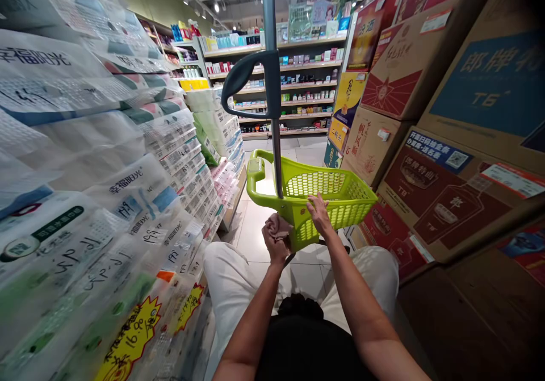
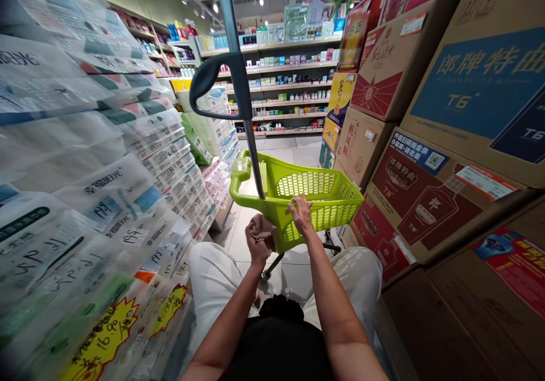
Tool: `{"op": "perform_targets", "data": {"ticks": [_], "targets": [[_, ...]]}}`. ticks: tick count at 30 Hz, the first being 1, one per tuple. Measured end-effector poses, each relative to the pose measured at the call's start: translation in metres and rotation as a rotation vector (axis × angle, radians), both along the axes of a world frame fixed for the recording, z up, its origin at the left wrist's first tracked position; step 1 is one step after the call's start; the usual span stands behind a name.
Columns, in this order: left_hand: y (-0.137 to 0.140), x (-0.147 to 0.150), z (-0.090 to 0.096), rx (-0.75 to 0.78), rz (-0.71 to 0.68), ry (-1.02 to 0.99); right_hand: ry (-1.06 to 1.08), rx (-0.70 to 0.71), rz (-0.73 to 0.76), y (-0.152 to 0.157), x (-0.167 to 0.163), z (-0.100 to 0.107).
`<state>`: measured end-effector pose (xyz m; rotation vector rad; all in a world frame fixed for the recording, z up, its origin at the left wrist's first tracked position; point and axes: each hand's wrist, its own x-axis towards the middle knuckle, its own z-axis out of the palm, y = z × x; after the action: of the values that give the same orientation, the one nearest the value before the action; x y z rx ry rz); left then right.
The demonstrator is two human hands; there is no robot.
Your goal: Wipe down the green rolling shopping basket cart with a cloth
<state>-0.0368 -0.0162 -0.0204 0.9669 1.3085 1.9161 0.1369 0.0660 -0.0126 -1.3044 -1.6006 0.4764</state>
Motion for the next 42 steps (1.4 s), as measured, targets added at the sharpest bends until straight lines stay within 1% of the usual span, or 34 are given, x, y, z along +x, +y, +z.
{"op": "perform_targets", "data": {"ticks": [2,5,7,8,10,12,16,18,22,24,25,27,29,31,33,35,36,37,39,42], "targets": [[-0.004,-0.008,0.019,0.122,0.099,0.229,0.017,0.009,-0.013,0.0,0.002,-0.001],[-0.005,-0.026,0.059,0.261,0.239,0.528,0.04,0.04,-0.048,-0.006,0.001,-0.003],[-0.001,-0.037,0.09,0.278,0.29,0.662,0.042,0.056,-0.065,-0.011,-0.001,-0.005],[0.001,-0.041,0.105,0.258,0.278,0.746,0.04,0.063,-0.068,-0.014,-0.003,-0.006],[0.006,-0.047,0.129,0.195,0.213,0.933,0.035,0.077,-0.066,-0.019,-0.005,-0.007],[0.008,-0.05,0.146,0.154,0.121,1.095,0.029,0.088,-0.059,-0.023,-0.007,-0.008],[0.013,-0.053,0.165,0.127,-0.07,1.274,0.034,0.102,-0.064,-0.026,-0.008,-0.008],[0.018,-0.056,0.175,0.056,-0.164,1.378,0.039,0.103,-0.067,-0.026,-0.007,-0.007],[0.035,-0.061,0.195,-0.14,-0.334,1.56,0.04,0.103,-0.074,-0.025,-0.003,-0.007],[0.042,-0.061,0.199,-0.193,-0.376,1.598,0.044,0.109,-0.084,-0.025,-0.002,-0.007],[0.044,-0.061,0.198,-0.189,-0.379,1.605,0.045,0.111,-0.088,-0.025,-0.001,-0.007],[0.043,-0.059,0.189,-0.122,-0.328,1.584,0.044,0.109,-0.092,-0.026,0.0,-0.007],[0.037,-0.055,0.172,-0.004,-0.22,1.494,0.04,0.103,-0.088,-0.026,0.002,-0.008],[0.029,-0.048,0.149,0.117,-0.099,1.328,0.032,0.1,-0.092,-0.026,0.005,-0.009],[0.021,-0.039,0.127,0.218,-0.011,1.136,0.02,0.101,-0.103,-0.026,0.008,-0.01],[0.016,-0.031,0.114,0.28,0.044,1.004,0.004,0.102,-0.118,-0.027,0.008,-0.011],[0.014,-0.028,0.111,0.289,0.054,0.983,-0.004,0.102,-0.13,-0.028,0.007,-0.011],[0.013,-0.027,0.113,0.283,0.048,1.0,-0.011,0.102,-0.145,-0.029,0.005,-0.01],[0.014,-0.029,0.126,0.227,-0.008,1.138,-0.03,0.106,-0.169,-0.032,-0.002,-0.006],[0.022,-0.036,0.161,0.058,-0.183,1.424,-0.073,0.134,-0.146,-0.038,-0.019,0.003]]}}
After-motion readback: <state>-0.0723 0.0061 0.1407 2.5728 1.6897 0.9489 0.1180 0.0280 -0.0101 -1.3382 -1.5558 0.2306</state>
